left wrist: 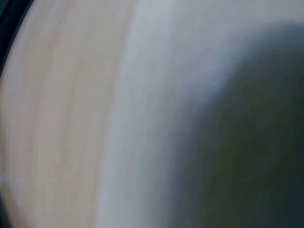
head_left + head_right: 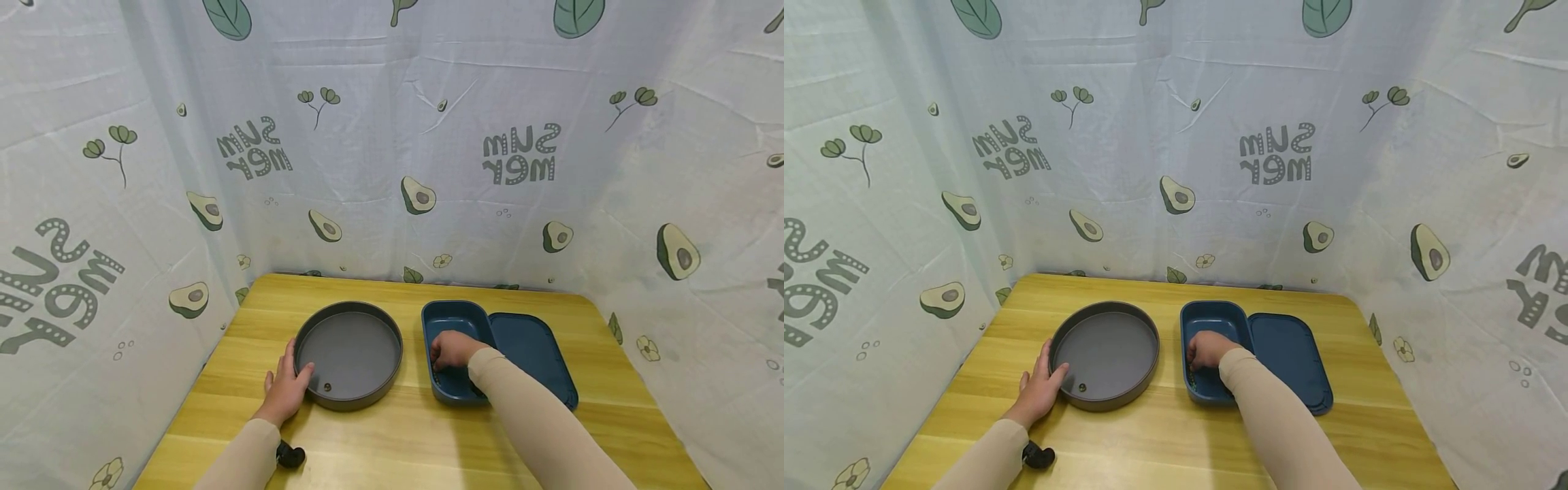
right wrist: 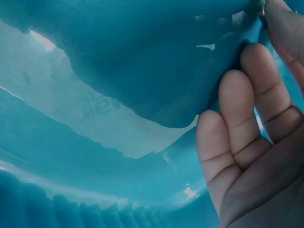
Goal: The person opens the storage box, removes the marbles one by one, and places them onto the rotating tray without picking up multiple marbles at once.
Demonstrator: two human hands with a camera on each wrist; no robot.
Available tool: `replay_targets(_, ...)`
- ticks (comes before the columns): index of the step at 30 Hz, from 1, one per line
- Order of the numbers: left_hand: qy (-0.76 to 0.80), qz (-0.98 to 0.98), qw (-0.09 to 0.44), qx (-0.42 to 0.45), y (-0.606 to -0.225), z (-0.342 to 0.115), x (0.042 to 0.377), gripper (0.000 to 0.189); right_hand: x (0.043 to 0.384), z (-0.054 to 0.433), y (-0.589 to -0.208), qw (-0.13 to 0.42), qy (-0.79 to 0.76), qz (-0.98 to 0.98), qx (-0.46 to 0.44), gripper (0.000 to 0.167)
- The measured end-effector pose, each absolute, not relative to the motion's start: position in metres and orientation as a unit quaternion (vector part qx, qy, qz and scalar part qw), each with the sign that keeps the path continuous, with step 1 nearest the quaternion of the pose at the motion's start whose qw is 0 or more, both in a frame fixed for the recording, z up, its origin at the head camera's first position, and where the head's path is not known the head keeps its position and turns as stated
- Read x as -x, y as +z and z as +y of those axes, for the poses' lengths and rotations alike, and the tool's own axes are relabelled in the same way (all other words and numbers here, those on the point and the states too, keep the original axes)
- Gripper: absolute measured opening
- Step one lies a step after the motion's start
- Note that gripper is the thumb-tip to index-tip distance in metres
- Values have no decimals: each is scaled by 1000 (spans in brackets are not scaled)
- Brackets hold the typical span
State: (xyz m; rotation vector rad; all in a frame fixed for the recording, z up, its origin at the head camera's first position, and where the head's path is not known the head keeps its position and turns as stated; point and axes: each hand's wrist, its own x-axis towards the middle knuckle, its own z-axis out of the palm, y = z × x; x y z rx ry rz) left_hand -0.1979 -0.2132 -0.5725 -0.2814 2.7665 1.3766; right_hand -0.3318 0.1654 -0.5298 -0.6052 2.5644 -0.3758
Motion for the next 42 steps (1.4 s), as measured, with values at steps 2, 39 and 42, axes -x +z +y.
replay_targets(2,441,893,21,90,-572,-213,197,79,331,166,-530,236,-139,936,222,8)
replay_targets(39,445,891,-1,84,-577,-212,198,78,330,163,-528,224,-126,942,215,7)
replay_targets(42,446,891,-11,84,-577,-211,198,79,330,164,-529,221,-125,942,220,8)
